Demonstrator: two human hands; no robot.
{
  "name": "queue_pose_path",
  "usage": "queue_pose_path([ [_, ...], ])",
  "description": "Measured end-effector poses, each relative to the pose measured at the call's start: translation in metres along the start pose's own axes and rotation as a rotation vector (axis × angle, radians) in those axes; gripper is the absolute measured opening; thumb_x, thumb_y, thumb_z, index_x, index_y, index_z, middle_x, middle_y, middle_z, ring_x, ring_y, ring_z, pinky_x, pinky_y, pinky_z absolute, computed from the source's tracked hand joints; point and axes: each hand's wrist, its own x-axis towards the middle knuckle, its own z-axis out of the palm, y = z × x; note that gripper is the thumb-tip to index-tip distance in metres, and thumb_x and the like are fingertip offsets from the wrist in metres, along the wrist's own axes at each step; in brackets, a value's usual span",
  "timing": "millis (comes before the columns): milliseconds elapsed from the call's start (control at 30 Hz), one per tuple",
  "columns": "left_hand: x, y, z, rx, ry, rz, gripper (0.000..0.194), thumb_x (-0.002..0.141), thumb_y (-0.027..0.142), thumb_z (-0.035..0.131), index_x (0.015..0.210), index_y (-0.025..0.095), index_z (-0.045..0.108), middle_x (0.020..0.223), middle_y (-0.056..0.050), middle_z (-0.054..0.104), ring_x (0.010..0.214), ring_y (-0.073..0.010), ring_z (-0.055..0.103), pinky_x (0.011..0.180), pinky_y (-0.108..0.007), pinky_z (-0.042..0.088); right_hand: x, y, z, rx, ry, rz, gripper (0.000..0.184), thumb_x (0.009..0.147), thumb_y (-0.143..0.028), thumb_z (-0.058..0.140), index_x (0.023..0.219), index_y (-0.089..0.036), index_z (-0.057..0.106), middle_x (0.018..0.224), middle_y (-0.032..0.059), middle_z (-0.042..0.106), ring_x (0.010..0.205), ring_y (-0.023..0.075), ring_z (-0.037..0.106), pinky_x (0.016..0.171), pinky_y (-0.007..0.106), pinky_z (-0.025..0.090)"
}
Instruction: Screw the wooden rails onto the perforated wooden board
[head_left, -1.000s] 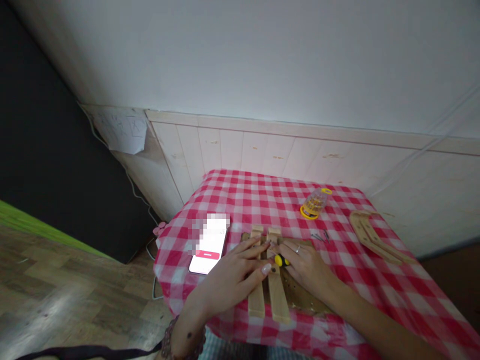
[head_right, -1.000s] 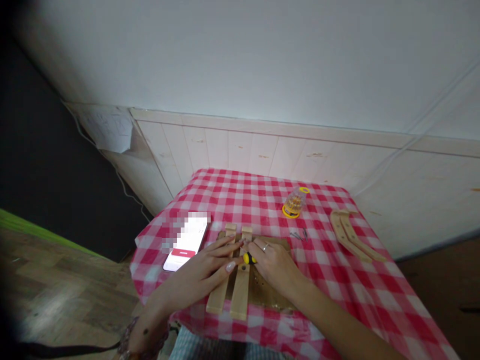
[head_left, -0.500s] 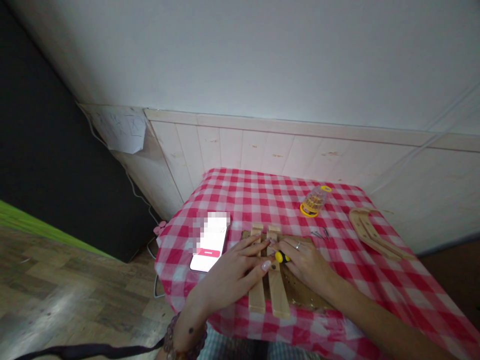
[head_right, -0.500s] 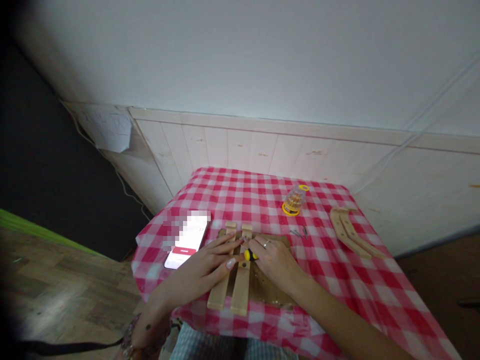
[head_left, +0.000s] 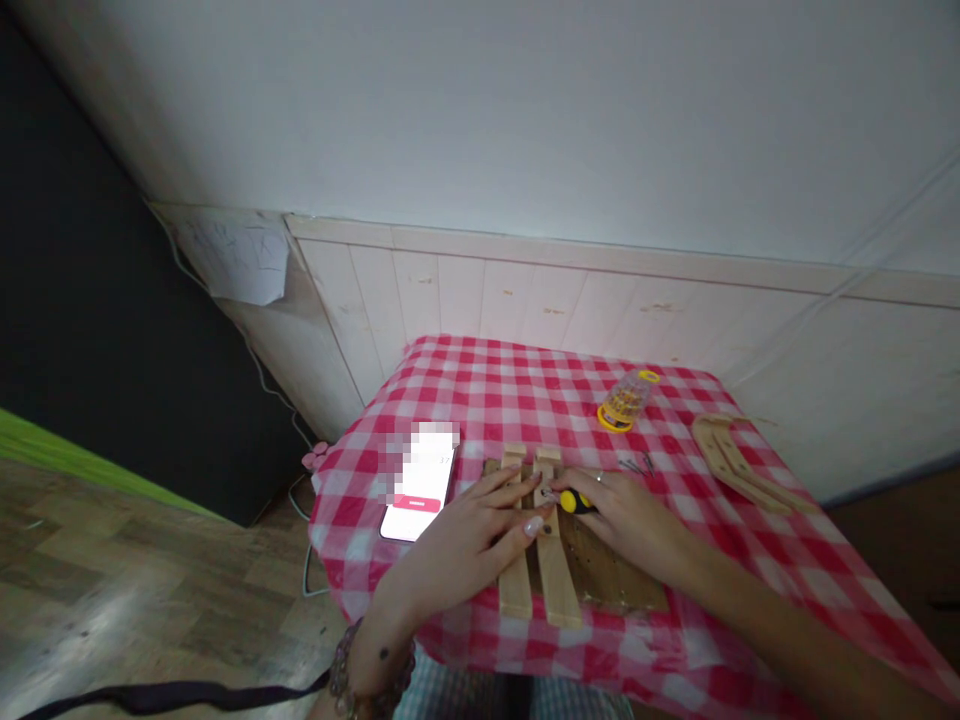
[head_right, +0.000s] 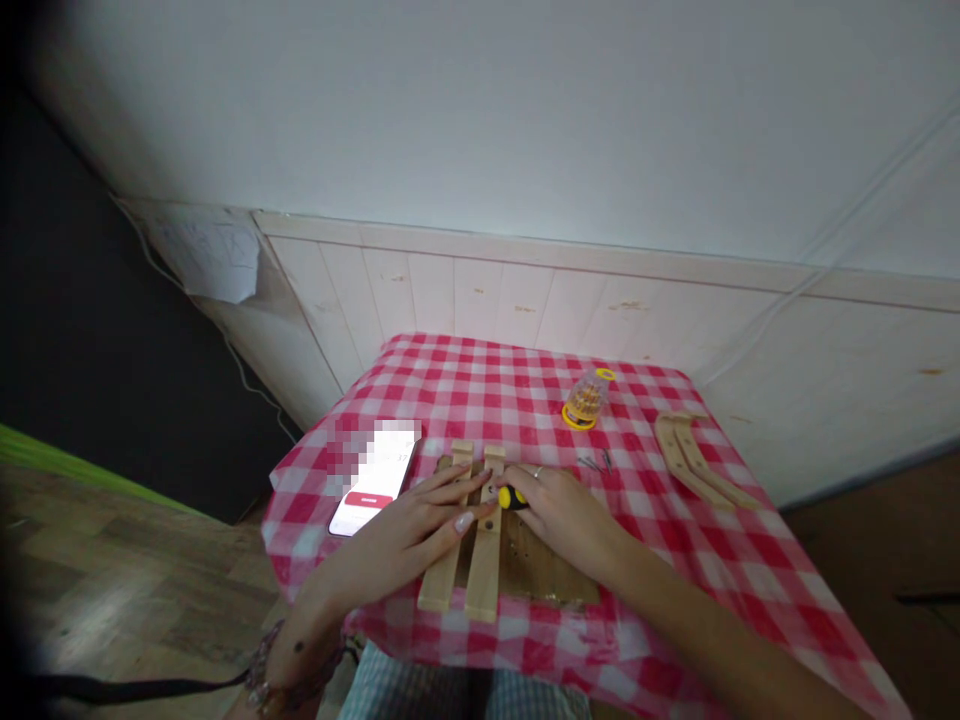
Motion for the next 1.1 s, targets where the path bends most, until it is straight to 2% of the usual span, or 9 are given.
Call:
queue_pose_path([
  [167,0.001,-0.002,0.000,0.001,-0.016,0.002,0.044,0.110,0.047,0.030,0.142,0.033,0.056,0.162,0.006,0.037,0.155,-0.0179,0.021,0.129,-0.046,0.016,0.010,-0.003,-0.012,0.007,-0.157,-0.009,0.045,0.088,-0.003,0.056,0.130,-0.021,0.060,0.111,0.0103,0.077,0.093,0.0226,0.076,0.080,0.033,0.059],
  [333,0.003,-0.004,-0.001,-0.017,-0.031,0.023,0.047,0.110,0.047,0.030,0.141,0.028,0.059,0.158,0.000,0.044,0.154,-0.0164,0.024,0.130,-0.044,0.015,0.024,-0.006,-0.017,-0.006,-0.241,-0.143,0.030,0.093,-0.007,0.053,0.118,-0.017,0.064,0.126,0.0151,0.072,0.111,0.0247,0.071,0.092,0.037,0.057],
  [433,0.003,-0.004,-0.001,-0.009,-0.019,0.044,0.044,0.110,0.044,0.030,0.140,0.029,0.060,0.157,0.001,0.047,0.154,-0.0160,0.024,0.130,-0.044,0.015,0.025,-0.006,-0.011,-0.048,-0.195,-0.185,0.024,0.092,-0.006,0.053,0.107,-0.017,0.067,0.113,0.0128,0.076,0.101,0.0235,0.074,0.086,0.035,0.059],
  [600,0.002,-0.005,0.000,0.006,-0.014,0.043,0.042,0.110,0.041,0.032,0.141,0.028,0.058,0.159,0.000,0.044,0.155,-0.0172,0.023,0.129,-0.045,0.020,0.015,-0.001,0.010,-0.188,0.016,-0.240,0.023,0.089,0.000,0.050,0.097,-0.016,0.066,0.094,0.0105,0.078,0.081,0.0219,0.076,0.071,0.032,0.061],
  [833,0.001,-0.004,0.000,0.012,-0.010,0.041,0.043,0.110,0.044,0.031,0.139,0.030,0.061,0.160,0.002,0.043,0.155,-0.0184,0.022,0.129,-0.046,0.020,0.006,0.005,0.016,-0.227,0.142,-0.197,0.033,0.087,0.000,0.054,0.113,-0.017,0.066,0.097,0.0098,0.079,0.083,0.0236,0.078,0.069,0.033,0.063],
  [933,0.001,-0.003,-0.002,0.023,-0.008,0.047,0.044,0.110,0.044,0.030,0.141,0.031,0.059,0.160,0.003,0.040,0.155,-0.0192,0.024,0.128,-0.046,0.022,0.007,0.004,0.013,-0.175,0.152,-0.150,0.041,0.083,0.003,0.058,0.117,-0.018,0.065,0.104,0.0100,0.079,0.089,0.0235,0.078,0.073,0.034,0.064],
  [1100,0.001,-0.001,-0.004,0.026,-0.014,0.038,0.045,0.110,0.045,0.031,0.141,0.029,0.059,0.159,0.001,0.043,0.154,-0.0188,0.025,0.128,-0.045,0.021,0.008,0.003,0.010,-0.090,0.137,-0.107,0.038,0.084,0.001,0.061,0.115,-0.020,0.066,0.110,0.0091,0.079,0.092,0.0237,0.078,0.078,0.037,0.064],
])
